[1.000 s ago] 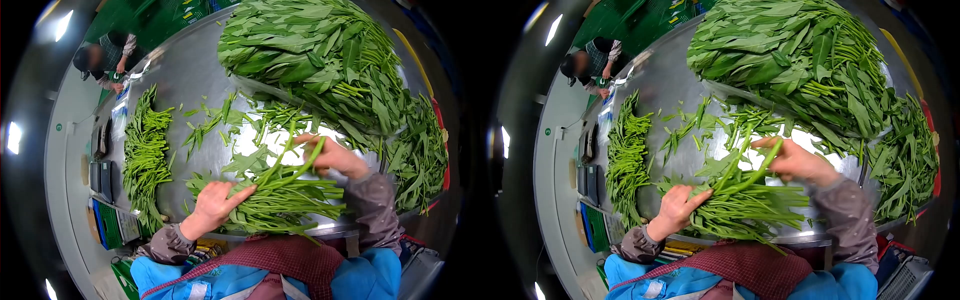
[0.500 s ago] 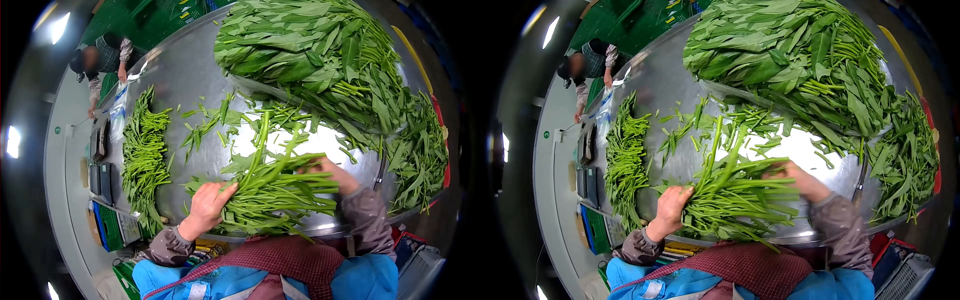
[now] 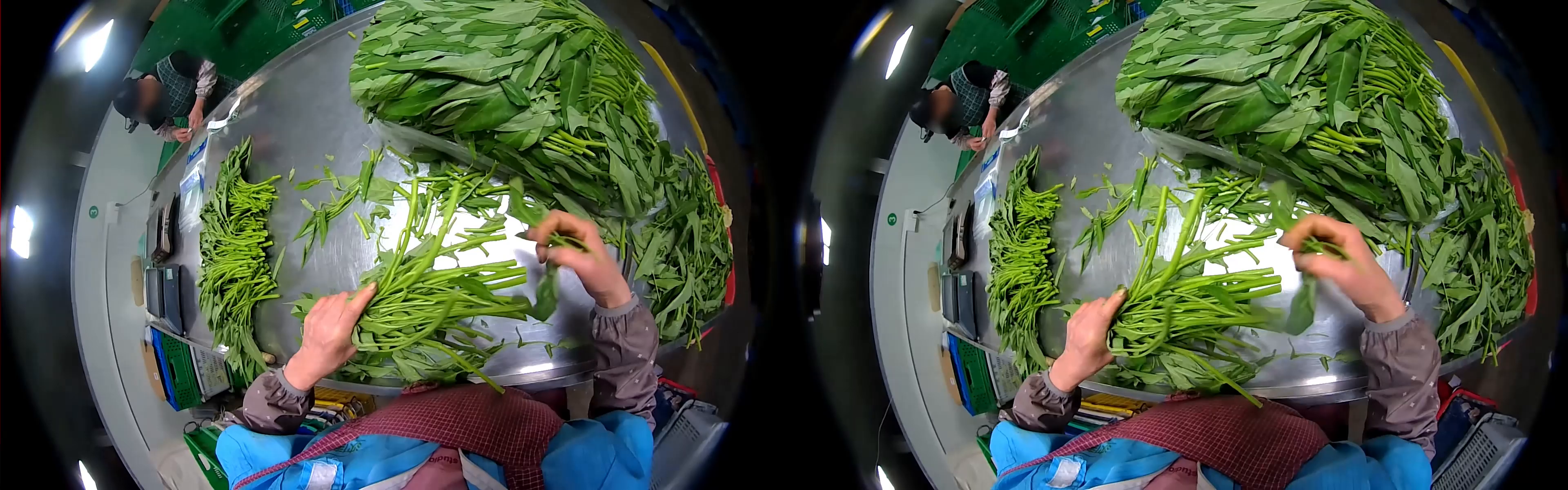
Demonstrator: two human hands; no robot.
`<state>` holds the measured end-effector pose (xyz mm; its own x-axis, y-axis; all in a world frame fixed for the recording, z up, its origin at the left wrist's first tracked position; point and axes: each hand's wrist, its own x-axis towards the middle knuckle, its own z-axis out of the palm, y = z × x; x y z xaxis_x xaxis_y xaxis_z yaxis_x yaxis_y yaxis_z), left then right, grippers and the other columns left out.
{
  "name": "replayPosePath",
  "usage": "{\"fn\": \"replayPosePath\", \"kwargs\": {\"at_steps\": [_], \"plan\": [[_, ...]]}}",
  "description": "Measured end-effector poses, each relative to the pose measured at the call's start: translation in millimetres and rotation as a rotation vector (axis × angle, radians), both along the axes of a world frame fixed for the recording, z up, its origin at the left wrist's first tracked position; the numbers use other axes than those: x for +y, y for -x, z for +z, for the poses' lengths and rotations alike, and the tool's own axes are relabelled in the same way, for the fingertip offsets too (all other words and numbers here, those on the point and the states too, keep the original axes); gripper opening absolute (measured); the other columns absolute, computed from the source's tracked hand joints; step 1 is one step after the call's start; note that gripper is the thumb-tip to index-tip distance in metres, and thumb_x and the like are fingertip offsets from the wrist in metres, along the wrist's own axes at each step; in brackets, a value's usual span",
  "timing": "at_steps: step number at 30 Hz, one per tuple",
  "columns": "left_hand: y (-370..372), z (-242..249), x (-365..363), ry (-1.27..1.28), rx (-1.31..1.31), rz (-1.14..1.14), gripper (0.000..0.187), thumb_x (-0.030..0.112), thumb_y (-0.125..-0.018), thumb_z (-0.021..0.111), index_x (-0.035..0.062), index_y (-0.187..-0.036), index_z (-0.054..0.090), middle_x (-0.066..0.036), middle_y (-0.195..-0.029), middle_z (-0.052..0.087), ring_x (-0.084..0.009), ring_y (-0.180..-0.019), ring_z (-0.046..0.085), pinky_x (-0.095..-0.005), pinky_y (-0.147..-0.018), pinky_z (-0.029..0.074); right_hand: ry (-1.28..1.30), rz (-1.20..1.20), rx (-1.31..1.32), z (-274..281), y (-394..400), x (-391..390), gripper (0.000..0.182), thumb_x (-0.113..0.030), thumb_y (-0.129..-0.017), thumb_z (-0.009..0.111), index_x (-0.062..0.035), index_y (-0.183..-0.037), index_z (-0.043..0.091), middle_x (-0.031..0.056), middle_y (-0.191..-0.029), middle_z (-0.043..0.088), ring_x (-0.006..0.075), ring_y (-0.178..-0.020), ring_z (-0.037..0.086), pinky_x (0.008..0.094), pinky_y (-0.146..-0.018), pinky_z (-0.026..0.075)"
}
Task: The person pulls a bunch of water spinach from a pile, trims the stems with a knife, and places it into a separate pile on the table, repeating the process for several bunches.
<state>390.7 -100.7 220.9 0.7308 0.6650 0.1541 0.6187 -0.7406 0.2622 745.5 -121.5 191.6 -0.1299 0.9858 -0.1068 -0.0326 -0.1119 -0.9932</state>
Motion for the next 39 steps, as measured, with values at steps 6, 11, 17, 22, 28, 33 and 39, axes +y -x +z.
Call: {"fn": "replayPosePath", "kwargs": {"at_steps": [6, 11, 17, 22, 28, 33, 39], "plan": [[-2.2, 4.4, 1.0, 0.044, 0.079, 0.018, 0.073, -0.006, -0.050, 0.059, 0.0047, -0.121, 0.044, -0.010, -0.069, 0.048, -0.0276, -0.063, 0.050, -0.0355, -0.058, 0.039, -0.518, 0.353, -0.602, 5.8, 42.5, 2.8, 0.034, -0.005, -0.065, 0.060, -0.0144, -0.098, 0.061, 0.0036, -0.087, 0.053, 0.0188, -0.076, 0.049, 0.0296, -0.062, 0.040], [2.1, 1.7, 1.3, 0.202, 0.088, 0.130, 0.076, -0.005, -0.053, 0.060, 0.0068, -0.125, 0.040, -0.013, -0.080, 0.055, -0.0313, -0.072, 0.054, -0.0364, -0.063, 0.042, -0.193, 0.234, -0.025, 4.4, 20.7, -7.9, 0.008, -0.007, -0.071, 0.059, -0.0058, -0.079, 0.057, 0.0035, -0.075, 0.055, 0.0151, -0.067, 0.050, 0.0267, -0.058, 0.043], [8.7, -2.5, 3.5, 0.521, -0.035, 0.402, 0.079, 0.013, -0.065, 0.067, 0.0108, -0.132, 0.025, -0.020, -0.105, 0.056, -0.0370, -0.093, 0.054, -0.0391, -0.077, 0.044, -0.013, -0.083, 0.567, -18.5, -56.2, -29.9, 0.028, -0.033, -0.080, 0.058, -0.0065, -0.076, 0.049, 0.0035, -0.064, 0.053, 0.0079, -0.043, 0.047, 0.0186, -0.037, 0.041], [9.2, -3.4, 5.0, 0.527, -0.077, 0.390, 0.082, 0.018, -0.067, 0.068, 0.0118, -0.134, 0.020, -0.020, -0.104, 0.056, -0.0396, -0.092, 0.054, -0.0402, -0.077, 0.044, 0.163, 0.131, 0.084, -46.4, -11.4, -34.0, 0.023, -0.014, -0.068, 0.058, -0.0024, -0.087, 0.064, 0.0106, -0.108, 0.057, 0.0220, -0.093, 0.055, 0.0337, -0.086, 0.041], [-3.5, 3.6, -1.2, 0.479, 0.072, 0.448, 0.083, 0.007, -0.063, 0.066, 0.0154, -0.134, 0.023, -0.019, -0.105, 0.056, -0.0380, -0.091, 0.055, -0.0400, -0.074, 0.045, 0.005, 0.315, -0.119, -33.0, 84.2, -20.6, 0.034, -0.027, -0.072, 0.062, -0.0049, -0.097, 0.058, 0.0088, -0.091, 0.057, 0.0163, -0.091, 0.052, 0.0298, -0.082, 0.040], [-12.3, 1.0, -5.1, 0.291, 0.008, 0.373, 0.083, -0.004, -0.056, 0.061, 0.0129, -0.131, 0.030, -0.018, -0.100, 0.057, -0.0372, -0.082, 0.056, -0.0402, -0.065, 0.046, 0.313, -0.010, 0.129, -51.5, 133.2, -30.8, 0.016, -0.014, -0.082, 0.051, 0.0008, -0.079, 0.057, 0.0047, -0.073, 0.056, 0.0099, -0.073, 0.051, 0.0244, -0.068, 0.042], [-10.0, -1.3, -2.4, 0.247, 0.014, 0.321, 0.079, 0.002, -0.061, 0.064, 0.0118, -0.132, 0.029, -0.018, -0.100, 0.057, -0.0368, -0.081, 0.057, -0.0399, -0.065, 0.046, 0.272, 0.380, 0.275, -17.0, 84.5, -24.3, 0.023, -0.017, -0.079, 0.048, 0.0024, -0.075, 0.061, 0.0076, -0.070, 0.059, 0.0137, -0.064, 0.054, 0.0261, -0.066, 0.044]]}}
